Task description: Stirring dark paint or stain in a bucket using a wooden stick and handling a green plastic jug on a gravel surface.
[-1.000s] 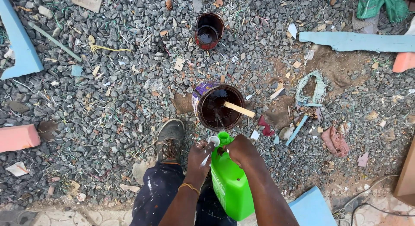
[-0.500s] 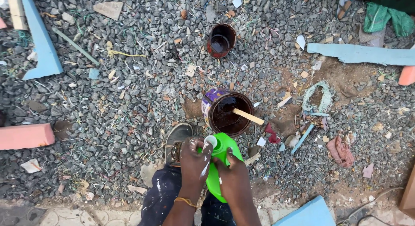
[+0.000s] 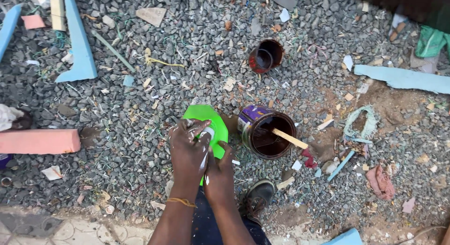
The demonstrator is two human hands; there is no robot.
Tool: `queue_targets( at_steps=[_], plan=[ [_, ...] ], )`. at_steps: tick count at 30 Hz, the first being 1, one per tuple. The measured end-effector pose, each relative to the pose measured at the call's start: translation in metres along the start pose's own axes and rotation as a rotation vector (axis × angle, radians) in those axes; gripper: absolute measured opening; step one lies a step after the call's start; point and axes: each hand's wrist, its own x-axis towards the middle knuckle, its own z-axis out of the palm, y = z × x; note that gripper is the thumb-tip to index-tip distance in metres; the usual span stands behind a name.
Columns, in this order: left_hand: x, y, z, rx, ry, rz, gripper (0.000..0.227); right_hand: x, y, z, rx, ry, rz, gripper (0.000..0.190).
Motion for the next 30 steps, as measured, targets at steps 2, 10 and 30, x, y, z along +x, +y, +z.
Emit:
queue_targets(
  at_steps=[2,10,30],
  plan=[
    [0.012,-0.014,0.000,-0.067,-0.072,-0.032,0.027,0.020,0.011,0.016,-0.026,0.112,-0.057,0.055],
    [0.049,-0.059,-0.001,-0.092,-0.180,-0.274,0.029,0.059,-0.001,0.035,-0.106,0.023,0.152,0.069],
    [-0.005,-0.041,0.011,-0.592,0.142,-0.147,0.038,0.093,0.032,-0.013,0.122,-0.095,0.325,0.076]
  ],
)
